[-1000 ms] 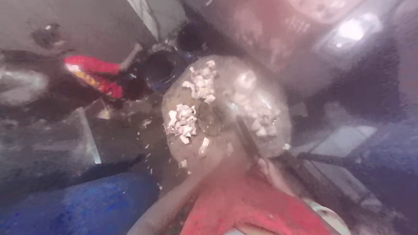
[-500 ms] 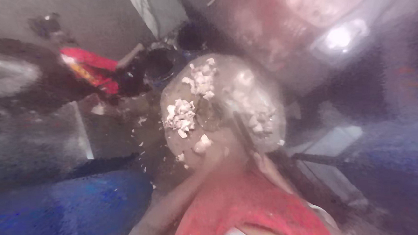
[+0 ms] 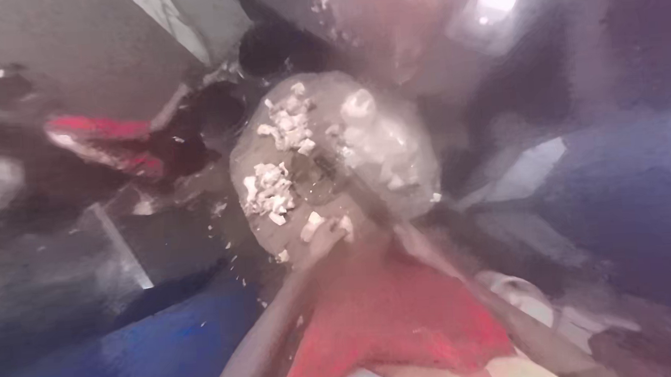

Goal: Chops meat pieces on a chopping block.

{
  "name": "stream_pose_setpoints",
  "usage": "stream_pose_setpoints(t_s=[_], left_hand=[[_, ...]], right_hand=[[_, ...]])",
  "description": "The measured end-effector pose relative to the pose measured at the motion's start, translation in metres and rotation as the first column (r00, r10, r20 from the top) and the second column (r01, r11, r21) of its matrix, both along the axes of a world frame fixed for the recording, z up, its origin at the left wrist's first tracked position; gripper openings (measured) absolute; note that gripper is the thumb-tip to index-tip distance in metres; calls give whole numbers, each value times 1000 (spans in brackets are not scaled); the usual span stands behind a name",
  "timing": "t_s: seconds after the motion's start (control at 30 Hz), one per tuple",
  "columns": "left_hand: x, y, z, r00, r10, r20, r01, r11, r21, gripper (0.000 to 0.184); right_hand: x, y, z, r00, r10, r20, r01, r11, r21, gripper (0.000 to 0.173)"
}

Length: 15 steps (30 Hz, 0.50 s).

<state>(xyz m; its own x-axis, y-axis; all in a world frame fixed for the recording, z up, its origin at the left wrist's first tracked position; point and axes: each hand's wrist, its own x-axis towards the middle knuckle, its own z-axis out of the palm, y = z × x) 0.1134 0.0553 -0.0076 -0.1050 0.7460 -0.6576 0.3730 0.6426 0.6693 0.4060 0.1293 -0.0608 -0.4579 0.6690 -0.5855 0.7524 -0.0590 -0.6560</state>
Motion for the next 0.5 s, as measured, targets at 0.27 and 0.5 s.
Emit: stream_pose_setpoints(t_s=[0.27, 0.5], left_hand=[[-12, 76, -23, 982, 178, -61, -177, 984, 31, 37], [-12, 65, -46, 950, 258, -175, -221, 953, 205, 41]], right_hand=[[-17, 16, 23, 986, -136, -98, 130, 989, -65, 56], [-57, 32, 112, 918, 45, -395, 13, 989, 145, 58]])
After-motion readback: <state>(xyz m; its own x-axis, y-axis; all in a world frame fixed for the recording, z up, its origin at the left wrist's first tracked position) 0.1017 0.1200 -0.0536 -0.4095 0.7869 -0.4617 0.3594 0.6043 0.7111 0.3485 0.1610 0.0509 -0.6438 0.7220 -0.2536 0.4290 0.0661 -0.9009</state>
